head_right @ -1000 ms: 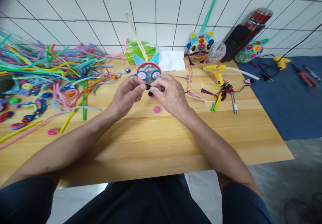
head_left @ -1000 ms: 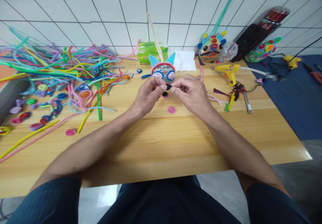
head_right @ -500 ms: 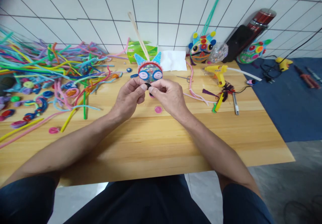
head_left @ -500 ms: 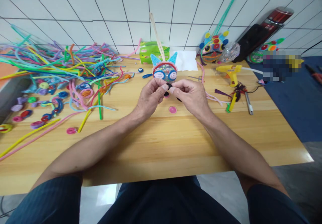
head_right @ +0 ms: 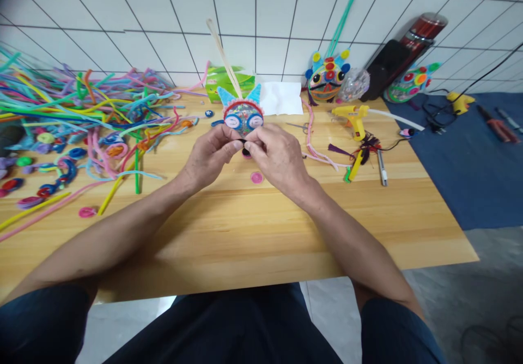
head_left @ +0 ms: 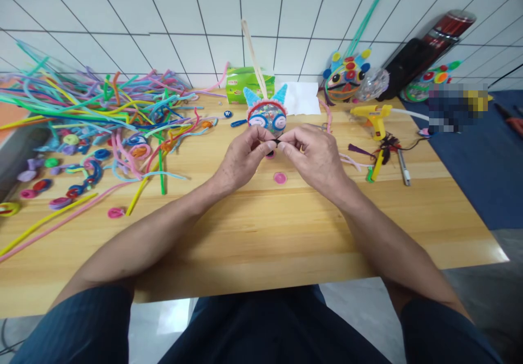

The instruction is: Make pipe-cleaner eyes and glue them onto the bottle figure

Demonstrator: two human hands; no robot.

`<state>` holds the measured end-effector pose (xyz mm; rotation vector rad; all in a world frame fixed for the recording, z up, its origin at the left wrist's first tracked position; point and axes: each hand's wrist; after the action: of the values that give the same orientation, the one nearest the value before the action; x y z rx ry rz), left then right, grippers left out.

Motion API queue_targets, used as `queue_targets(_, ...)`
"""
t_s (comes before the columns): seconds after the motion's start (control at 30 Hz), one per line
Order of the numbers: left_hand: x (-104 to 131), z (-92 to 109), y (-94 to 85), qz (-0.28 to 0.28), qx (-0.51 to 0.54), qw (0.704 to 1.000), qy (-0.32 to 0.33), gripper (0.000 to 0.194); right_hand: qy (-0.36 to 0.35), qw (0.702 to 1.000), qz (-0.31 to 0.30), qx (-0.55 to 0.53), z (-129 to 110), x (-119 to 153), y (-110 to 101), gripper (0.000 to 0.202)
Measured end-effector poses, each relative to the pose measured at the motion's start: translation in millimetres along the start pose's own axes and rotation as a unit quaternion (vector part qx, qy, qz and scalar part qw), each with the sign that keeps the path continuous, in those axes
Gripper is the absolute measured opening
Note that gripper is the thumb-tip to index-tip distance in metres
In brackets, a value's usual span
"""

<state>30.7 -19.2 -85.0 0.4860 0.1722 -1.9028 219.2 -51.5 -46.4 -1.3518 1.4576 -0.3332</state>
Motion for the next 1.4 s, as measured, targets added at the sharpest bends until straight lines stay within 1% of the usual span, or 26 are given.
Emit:
queue_targets(0.17,0,0,2.0,0.001,0.013,1.0,-0.009,0.048,0.017,0.999,-0.006,-0.041,-1,-2,-4,0.012)
queue_targets(0.3,1,3,2.9,0.017,0.041,0.999,-0.021,0.048,0.038,0.997,0.002,-0.074,-2,0,1,0.01)
queue_targets(0.43,4,3,6.1,0.058,0.1,0.992,-0.048,0.045,0.084,0.984,0.005,-0.16,-3,3,14,0.005)
queue_targets(0.5,6,2,9.1,0.085,0.138,0.985,-0.063,0.043,0.106,0.974,0.002,-0.199,-3,4,19,0.006)
queue_targets(0.57,7,1,11.3,0.101,0.173,0.976,-0.081,0.042,0.121,0.969,0.0,-0.213,-3,4,21,0.007)
queue_targets(0.63,7,0,11.0,0.093,0.18,0.975,-0.097,0.041,0.113,0.976,0.007,-0.184,-1,3,19,0.007)
queue_targets(0.7,5,-1,8.0,0.065,0.14,0.984,-0.087,0.04,0.074,0.991,0.025,-0.113,1,2,15,0.009)
queue_targets(0.8,2,-2,2.0,0.034,0.044,0.998,-0.027,0.038,0.001,0.999,0.038,-0.001,2,2,9,0.012)
queue_targets(0.87,1,-2,0.3,0.034,0.009,0.999,0.008,0.038,-0.021,0.999,0.033,0.032,2,3,7,0.012)
queue_targets(0.93,2,-2,1.3,0.044,0.009,0.999,0.024,0.039,-0.022,0.999,0.032,0.028,0,3,6,0.01)
queue_targets(1.07,5,0,8.1,0.07,0.058,0.995,0.027,0.041,0.015,0.999,0.023,-0.034,-2,3,9,0.009)
queue_targets(1.17,8,-1,11.5,0.09,0.095,0.991,0.0,0.041,0.044,0.995,0.015,-0.09,-3,4,14,0.01)
queue_targets(1.23,9,-3,11.5,0.099,0.114,0.988,-0.027,0.04,0.05,0.992,0.018,-0.111,-3,4,16,0.011)
queue_targets(1.33,8,-5,8.8,0.079,0.115,0.989,-0.049,0.04,0.028,0.995,0.037,-0.086,-1,4,15,0.015)
queue_targets(1.4,6,-4,6.4,0.052,0.085,0.994,-0.034,0.039,0.004,0.998,0.051,-0.042,1,3,13,0.017)
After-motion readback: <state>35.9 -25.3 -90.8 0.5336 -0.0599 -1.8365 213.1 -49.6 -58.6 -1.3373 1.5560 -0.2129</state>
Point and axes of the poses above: each hand's wrist, its own x-axis away from the middle knuckle, its own y-axis out of the palm, z = x × y, and after that the axes turned 12 degrees about x, right-handed
